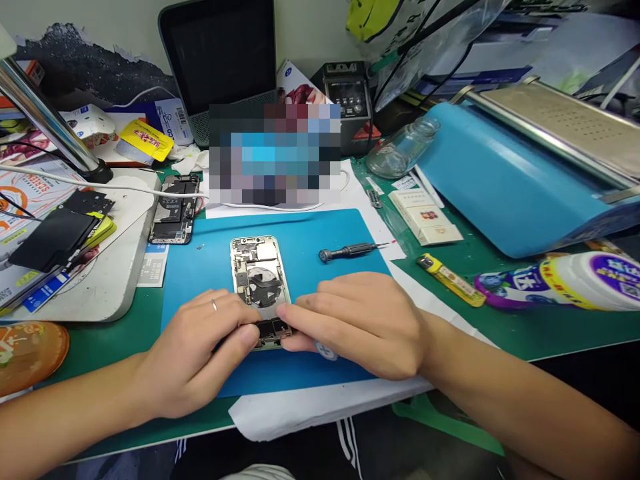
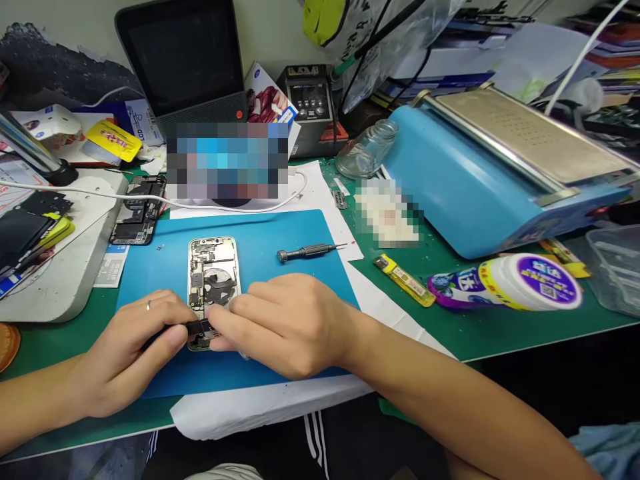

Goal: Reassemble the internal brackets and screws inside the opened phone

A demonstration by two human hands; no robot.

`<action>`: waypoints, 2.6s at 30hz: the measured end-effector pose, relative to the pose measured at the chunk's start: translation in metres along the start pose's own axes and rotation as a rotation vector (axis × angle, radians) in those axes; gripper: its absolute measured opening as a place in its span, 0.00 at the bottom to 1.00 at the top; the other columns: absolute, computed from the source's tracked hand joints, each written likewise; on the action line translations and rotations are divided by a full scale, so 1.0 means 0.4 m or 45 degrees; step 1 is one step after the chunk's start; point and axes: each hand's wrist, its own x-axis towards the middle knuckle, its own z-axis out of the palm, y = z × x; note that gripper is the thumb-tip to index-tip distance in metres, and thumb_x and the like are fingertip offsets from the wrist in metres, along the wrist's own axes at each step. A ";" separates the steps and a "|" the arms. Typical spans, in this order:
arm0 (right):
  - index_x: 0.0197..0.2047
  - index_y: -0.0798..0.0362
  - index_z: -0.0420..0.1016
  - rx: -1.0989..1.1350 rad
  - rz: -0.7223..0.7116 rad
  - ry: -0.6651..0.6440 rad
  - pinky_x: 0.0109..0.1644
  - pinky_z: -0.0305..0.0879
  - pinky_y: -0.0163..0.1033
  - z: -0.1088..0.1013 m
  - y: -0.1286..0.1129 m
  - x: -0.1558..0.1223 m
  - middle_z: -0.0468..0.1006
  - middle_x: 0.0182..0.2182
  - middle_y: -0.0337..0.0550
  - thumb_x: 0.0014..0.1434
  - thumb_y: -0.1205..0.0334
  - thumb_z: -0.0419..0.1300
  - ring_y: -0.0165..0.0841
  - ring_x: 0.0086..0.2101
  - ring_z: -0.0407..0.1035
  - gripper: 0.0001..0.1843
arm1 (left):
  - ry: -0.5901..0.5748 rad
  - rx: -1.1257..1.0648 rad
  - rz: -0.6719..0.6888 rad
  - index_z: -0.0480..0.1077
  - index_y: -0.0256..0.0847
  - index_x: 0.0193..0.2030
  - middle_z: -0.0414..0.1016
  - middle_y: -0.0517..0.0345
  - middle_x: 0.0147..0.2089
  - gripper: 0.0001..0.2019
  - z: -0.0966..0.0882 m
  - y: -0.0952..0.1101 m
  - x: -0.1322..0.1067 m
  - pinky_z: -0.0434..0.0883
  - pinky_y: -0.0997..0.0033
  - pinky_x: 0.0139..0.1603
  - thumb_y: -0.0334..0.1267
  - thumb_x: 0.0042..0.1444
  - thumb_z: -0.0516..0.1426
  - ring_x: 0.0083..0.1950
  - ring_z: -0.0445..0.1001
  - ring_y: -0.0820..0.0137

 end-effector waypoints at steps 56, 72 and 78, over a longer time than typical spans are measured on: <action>0.48 0.65 0.73 -0.058 -0.040 -0.034 0.23 0.52 0.39 -0.004 -0.003 0.008 0.77 0.24 0.36 0.69 0.65 0.61 0.28 0.22 0.64 0.10 | -0.044 -0.109 -0.100 0.69 0.42 0.50 0.77 0.61 0.40 0.07 0.003 -0.006 0.001 0.69 0.73 0.44 0.31 0.71 0.51 0.41 0.74 0.73; 0.47 0.64 0.73 -0.053 -0.055 -0.015 0.24 0.51 0.39 0.004 -0.003 0.008 0.76 0.24 0.35 0.69 0.64 0.63 0.28 0.23 0.64 0.10 | -0.075 -0.187 -0.130 0.70 0.42 0.49 0.76 0.62 0.41 0.07 -0.001 -0.004 0.004 0.70 0.76 0.45 0.31 0.71 0.51 0.42 0.73 0.75; 0.47 0.64 0.73 -0.044 -0.047 -0.013 0.23 0.51 0.39 0.003 -0.004 0.009 0.76 0.23 0.36 0.69 0.64 0.62 0.28 0.22 0.64 0.10 | -0.058 -0.197 -0.084 0.69 0.42 0.53 0.78 0.62 0.44 0.09 0.000 -0.007 -0.001 0.70 0.77 0.48 0.30 0.70 0.53 0.45 0.74 0.76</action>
